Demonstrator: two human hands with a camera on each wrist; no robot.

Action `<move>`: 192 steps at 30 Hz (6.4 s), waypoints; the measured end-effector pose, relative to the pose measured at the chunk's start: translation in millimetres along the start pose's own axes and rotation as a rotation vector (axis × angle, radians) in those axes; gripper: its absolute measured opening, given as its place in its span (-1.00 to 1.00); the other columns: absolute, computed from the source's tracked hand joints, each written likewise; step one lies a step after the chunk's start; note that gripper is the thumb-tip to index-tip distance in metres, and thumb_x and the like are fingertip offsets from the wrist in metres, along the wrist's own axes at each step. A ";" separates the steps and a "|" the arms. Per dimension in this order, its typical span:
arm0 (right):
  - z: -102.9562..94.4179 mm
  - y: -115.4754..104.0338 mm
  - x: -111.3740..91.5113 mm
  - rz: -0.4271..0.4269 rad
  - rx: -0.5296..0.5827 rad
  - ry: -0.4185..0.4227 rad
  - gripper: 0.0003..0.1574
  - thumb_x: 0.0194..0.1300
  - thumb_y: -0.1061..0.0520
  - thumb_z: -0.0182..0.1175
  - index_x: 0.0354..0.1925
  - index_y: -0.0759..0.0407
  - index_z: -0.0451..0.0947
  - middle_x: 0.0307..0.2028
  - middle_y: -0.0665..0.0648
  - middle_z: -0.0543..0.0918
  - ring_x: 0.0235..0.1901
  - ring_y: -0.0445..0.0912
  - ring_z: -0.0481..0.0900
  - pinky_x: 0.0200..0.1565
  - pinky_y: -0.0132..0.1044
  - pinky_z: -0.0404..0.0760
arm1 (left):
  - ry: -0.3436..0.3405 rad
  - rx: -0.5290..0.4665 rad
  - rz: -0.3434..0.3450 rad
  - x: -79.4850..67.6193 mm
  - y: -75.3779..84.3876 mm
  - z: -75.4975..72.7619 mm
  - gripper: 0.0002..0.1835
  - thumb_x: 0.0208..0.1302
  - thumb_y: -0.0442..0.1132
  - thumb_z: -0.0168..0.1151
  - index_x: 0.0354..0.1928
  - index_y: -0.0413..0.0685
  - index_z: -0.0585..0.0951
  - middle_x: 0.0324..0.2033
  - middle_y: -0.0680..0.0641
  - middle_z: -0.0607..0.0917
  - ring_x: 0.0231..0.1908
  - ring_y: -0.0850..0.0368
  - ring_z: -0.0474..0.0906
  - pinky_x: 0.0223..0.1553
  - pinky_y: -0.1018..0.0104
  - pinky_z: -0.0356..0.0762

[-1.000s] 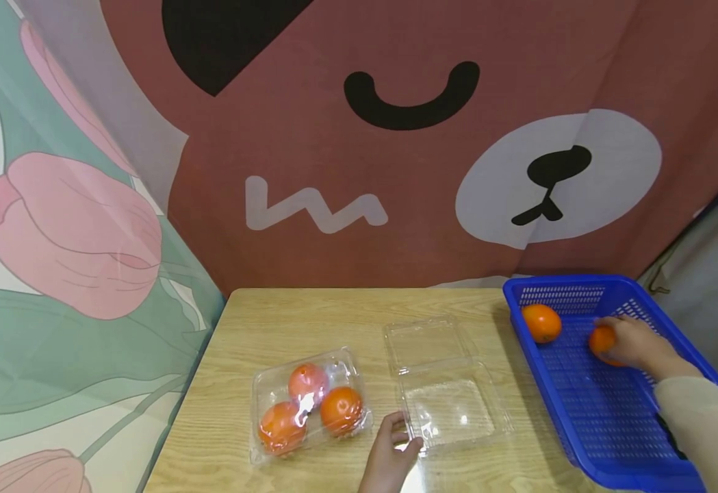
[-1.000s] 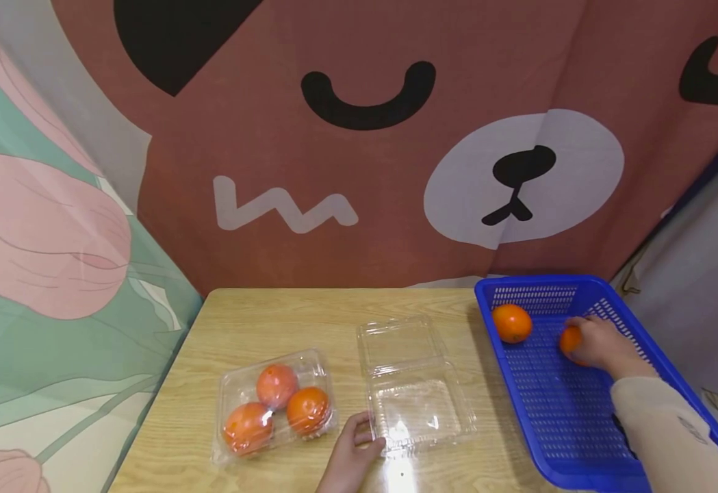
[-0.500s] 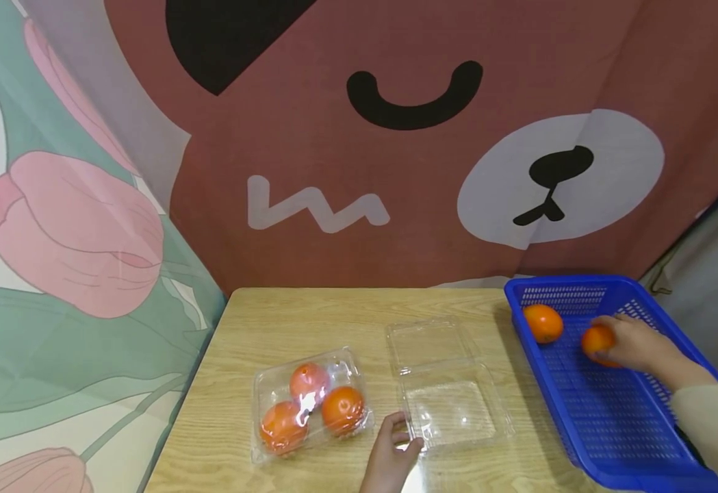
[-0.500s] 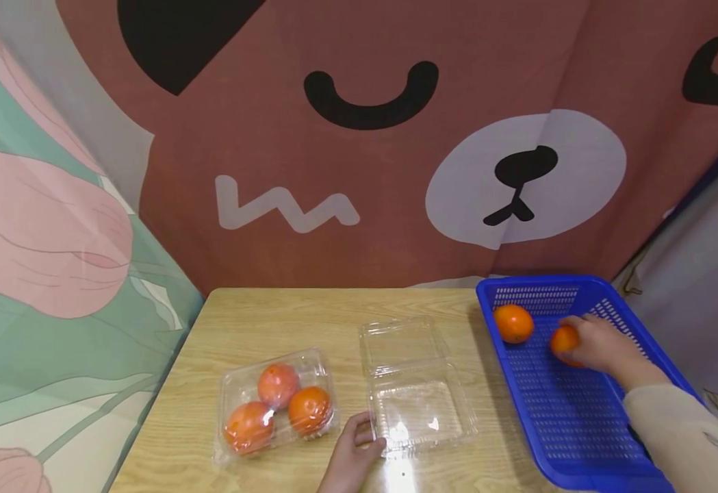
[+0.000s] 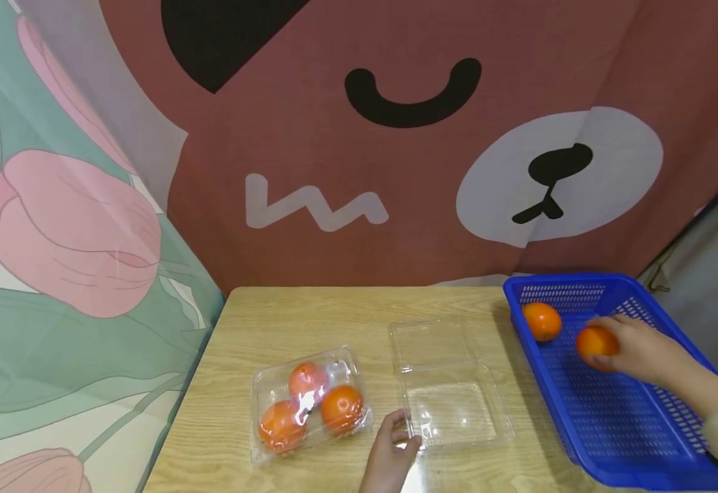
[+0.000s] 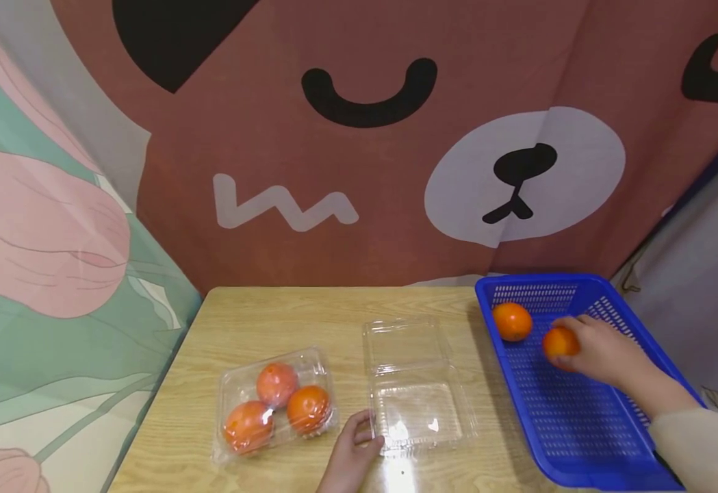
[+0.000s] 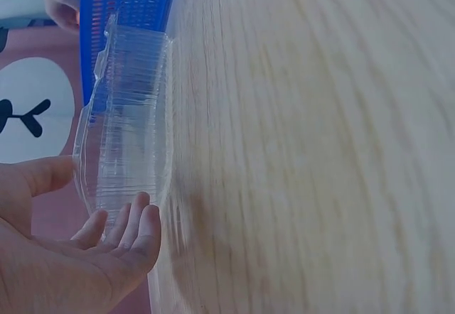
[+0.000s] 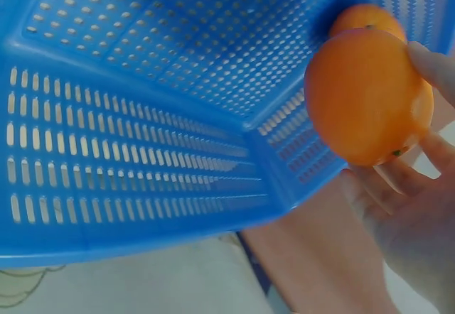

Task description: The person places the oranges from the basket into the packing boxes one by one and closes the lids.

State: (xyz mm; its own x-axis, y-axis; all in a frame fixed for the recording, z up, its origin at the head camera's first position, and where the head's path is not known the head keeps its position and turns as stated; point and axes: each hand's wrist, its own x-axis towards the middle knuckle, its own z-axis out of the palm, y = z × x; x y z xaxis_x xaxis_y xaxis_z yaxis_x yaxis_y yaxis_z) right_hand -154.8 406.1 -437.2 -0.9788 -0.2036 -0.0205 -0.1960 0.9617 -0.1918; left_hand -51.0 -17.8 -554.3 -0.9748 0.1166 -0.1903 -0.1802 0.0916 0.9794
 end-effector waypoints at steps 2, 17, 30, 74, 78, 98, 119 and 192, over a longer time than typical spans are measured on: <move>-1.7 -6.2 -4.1 0.010 0.012 -0.002 -0.15 -0.01 -0.09 0.52 0.07 0.45 0.51 -0.07 0.58 0.52 -0.20 0.36 0.53 -0.25 0.26 0.54 | -0.004 -0.003 -0.008 -0.4 0.7 0.4 -0.47 0.27 -0.32 0.32 0.23 -0.35 0.41 0.05 -0.23 0.59 -0.25 0.12 0.56 -0.26 0.26 0.57; 2.0 -65.1 -26.4 -0.045 0.118 0.143 -0.20 -0.05 -0.06 0.58 0.07 0.32 0.55 -0.05 0.43 0.58 -0.18 0.29 0.56 -0.23 0.26 0.58 | -0.004 -0.001 -0.032 -1.9 3.9 2.6 -0.40 0.22 -0.33 0.36 0.28 -0.31 0.41 -0.13 -0.07 0.65 -0.32 0.14 0.52 -0.31 0.23 0.55; 1.4 -109.6 -37.7 -0.053 0.130 0.282 -0.14 -0.08 -0.09 0.60 0.12 0.23 0.52 -0.01 0.39 0.55 -0.17 0.31 0.56 -0.36 0.20 0.61 | -0.008 0.008 -0.018 -2.5 1.9 2.3 -0.42 0.22 -0.33 0.36 0.26 -0.31 0.42 -0.12 -0.08 0.65 -0.31 0.15 0.53 -0.30 0.25 0.55; 80.8 -226.0 -20.1 -0.130 0.347 0.229 -0.27 -0.08 -0.01 0.60 0.09 0.06 0.60 0.00 0.05 0.64 -0.05 0.09 0.63 -0.12 0.11 0.62 | 0.015 -0.006 0.034 -2.7 -3.0 4.0 -0.48 0.20 -0.37 0.36 0.19 -0.35 0.44 -0.05 -0.18 0.66 -0.22 0.08 0.58 -0.26 0.32 0.49; 89.6 -228.9 -17.2 -0.128 0.370 0.207 -0.28 -0.06 -0.01 0.59 0.09 0.07 0.59 0.01 0.07 0.63 -0.04 0.09 0.62 -0.09 0.09 0.61 | 0.011 -0.009 0.022 -2.6 -1.6 3.6 -0.48 0.21 -0.36 0.36 0.20 -0.32 0.44 -0.01 -0.16 0.64 -0.22 0.11 0.55 -0.26 0.29 0.50; 121.3 -239.0 -4.4 -0.126 0.345 0.150 -0.27 -0.10 0.03 0.59 0.07 0.14 0.60 -0.02 0.08 0.62 -0.03 0.09 0.60 -0.08 0.10 0.60 | -0.013 0.008 0.023 -2.3 0.4 3.0 -0.48 0.22 -0.34 0.35 0.20 -0.31 0.45 -0.11 -0.15 0.68 -0.21 0.10 0.56 -0.26 0.29 0.48; 127.3 -243.5 -4.1 -0.134 0.296 0.156 -0.25 -0.10 0.05 0.60 0.10 0.13 0.59 0.06 0.21 0.59 0.06 0.18 0.55 -0.04 0.16 0.57 | -0.029 0.038 0.022 -0.6 -2.9 1.2 -0.46 0.25 -0.32 0.33 0.23 -0.37 0.43 0.02 -0.18 0.62 -0.11 0.04 0.59 -0.20 0.28 0.49; 51.9 -217.3 -13.8 -0.142 0.252 0.274 -0.30 0.08 0.00 0.52 0.16 0.16 0.55 0.14 0.22 0.56 0.10 0.22 0.55 0.01 0.19 0.54 | -0.001 -0.006 0.023 0.0 -5.7 4.3 -0.49 0.22 -0.36 0.35 0.19 -0.35 0.45 -0.01 -0.17 0.62 -0.15 0.05 0.57 -0.23 0.31 0.49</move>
State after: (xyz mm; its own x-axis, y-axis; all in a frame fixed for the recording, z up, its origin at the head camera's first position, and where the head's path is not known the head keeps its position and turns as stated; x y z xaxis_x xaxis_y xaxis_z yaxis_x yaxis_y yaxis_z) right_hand -95.6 190.4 -446.1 -0.9292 -0.2415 0.2799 -0.3430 0.8456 -0.4092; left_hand -49.4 -14.1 -560.1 -0.9786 0.1191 -0.1679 -0.1587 0.0830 0.9838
